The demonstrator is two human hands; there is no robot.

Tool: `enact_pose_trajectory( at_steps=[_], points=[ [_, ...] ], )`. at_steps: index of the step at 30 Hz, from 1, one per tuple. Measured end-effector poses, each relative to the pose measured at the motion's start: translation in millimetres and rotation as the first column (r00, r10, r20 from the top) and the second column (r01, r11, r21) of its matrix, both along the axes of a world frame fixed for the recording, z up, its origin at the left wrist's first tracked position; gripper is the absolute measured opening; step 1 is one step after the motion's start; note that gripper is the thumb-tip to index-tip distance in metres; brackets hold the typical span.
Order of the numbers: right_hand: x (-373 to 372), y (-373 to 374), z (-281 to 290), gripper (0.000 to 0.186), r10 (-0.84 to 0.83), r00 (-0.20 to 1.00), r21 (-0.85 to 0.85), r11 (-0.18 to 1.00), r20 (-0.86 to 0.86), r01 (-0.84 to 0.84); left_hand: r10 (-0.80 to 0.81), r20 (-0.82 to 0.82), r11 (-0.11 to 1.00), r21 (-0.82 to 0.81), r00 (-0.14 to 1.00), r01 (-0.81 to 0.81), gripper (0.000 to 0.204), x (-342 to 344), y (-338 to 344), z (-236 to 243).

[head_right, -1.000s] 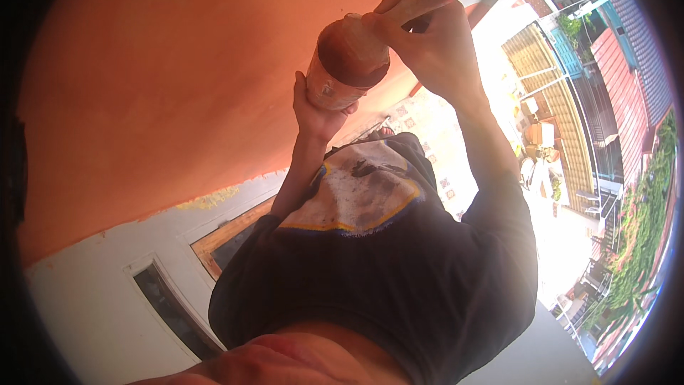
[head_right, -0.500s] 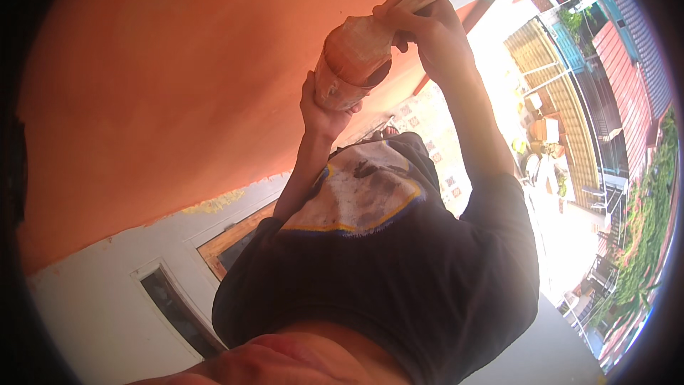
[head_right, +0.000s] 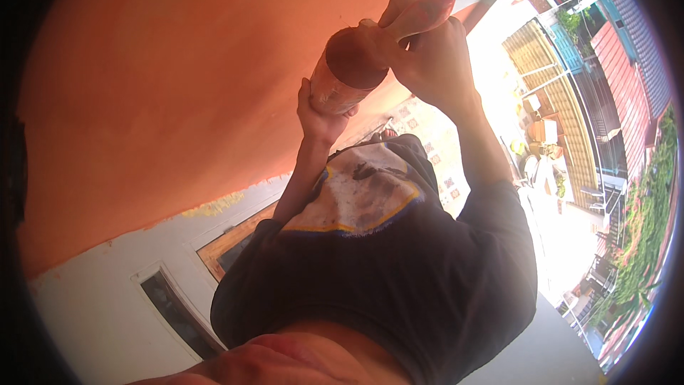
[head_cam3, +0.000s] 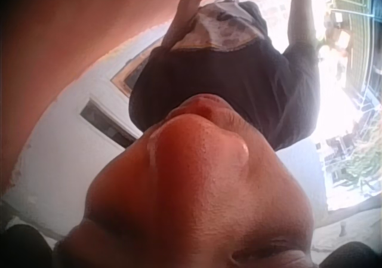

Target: The person paints a ceiling with orange paint using a brush and a small paint can. They repeatedly dip the brush into the can and apply paint in broad strokes across the ceiling surface.

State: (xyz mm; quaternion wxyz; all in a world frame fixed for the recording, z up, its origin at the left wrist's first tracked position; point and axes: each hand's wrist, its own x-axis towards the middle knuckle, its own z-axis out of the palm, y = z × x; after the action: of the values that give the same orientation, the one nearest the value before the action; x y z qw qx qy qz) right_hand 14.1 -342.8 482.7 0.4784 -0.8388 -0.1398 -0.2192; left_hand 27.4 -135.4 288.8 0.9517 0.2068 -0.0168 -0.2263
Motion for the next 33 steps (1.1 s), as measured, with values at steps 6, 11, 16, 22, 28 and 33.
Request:
enact_pose_trajectory(
  at_steps=[6,11,16,22,28,33],
  points=[
    [-4,12,17,0.017,-0.065,0.998,-0.429,0.902,-0.009,0.055,0.054,0.022,0.996,0.063,0.998,-0.055,0.061,-6,-7,2],
    [-1,16,26,0.014,0.009,0.991,-0.478,0.876,0.132,0.056,0.095,0.011,0.990,0.103,0.995,-0.096,0.060,-3,-10,8],
    [4,6,26,0.021,-0.043,0.999,-0.247,0.968,0.003,0.043,0.080,0.062,0.994,0.068,0.995,-0.084,0.059,-2,-3,9],
    [7,4,15,0.013,0.111,0.975,0.185,0.980,-0.191,-0.075,0.116,0.023,0.993,0.034,0.993,-0.116,0.058,1,7,-8],
    [26,8,7,0.018,0.235,0.936,0.538,0.841,-0.262,-0.061,-0.012,0.041,0.999,-0.035,0.999,0.013,0.068,8,13,-17],
    [46,-20,7,0.024,0.204,0.965,0.814,0.580,-0.165,0.016,-0.083,0.020,0.994,-0.073,0.996,0.084,0.069,18,16,-6]
  ],
)
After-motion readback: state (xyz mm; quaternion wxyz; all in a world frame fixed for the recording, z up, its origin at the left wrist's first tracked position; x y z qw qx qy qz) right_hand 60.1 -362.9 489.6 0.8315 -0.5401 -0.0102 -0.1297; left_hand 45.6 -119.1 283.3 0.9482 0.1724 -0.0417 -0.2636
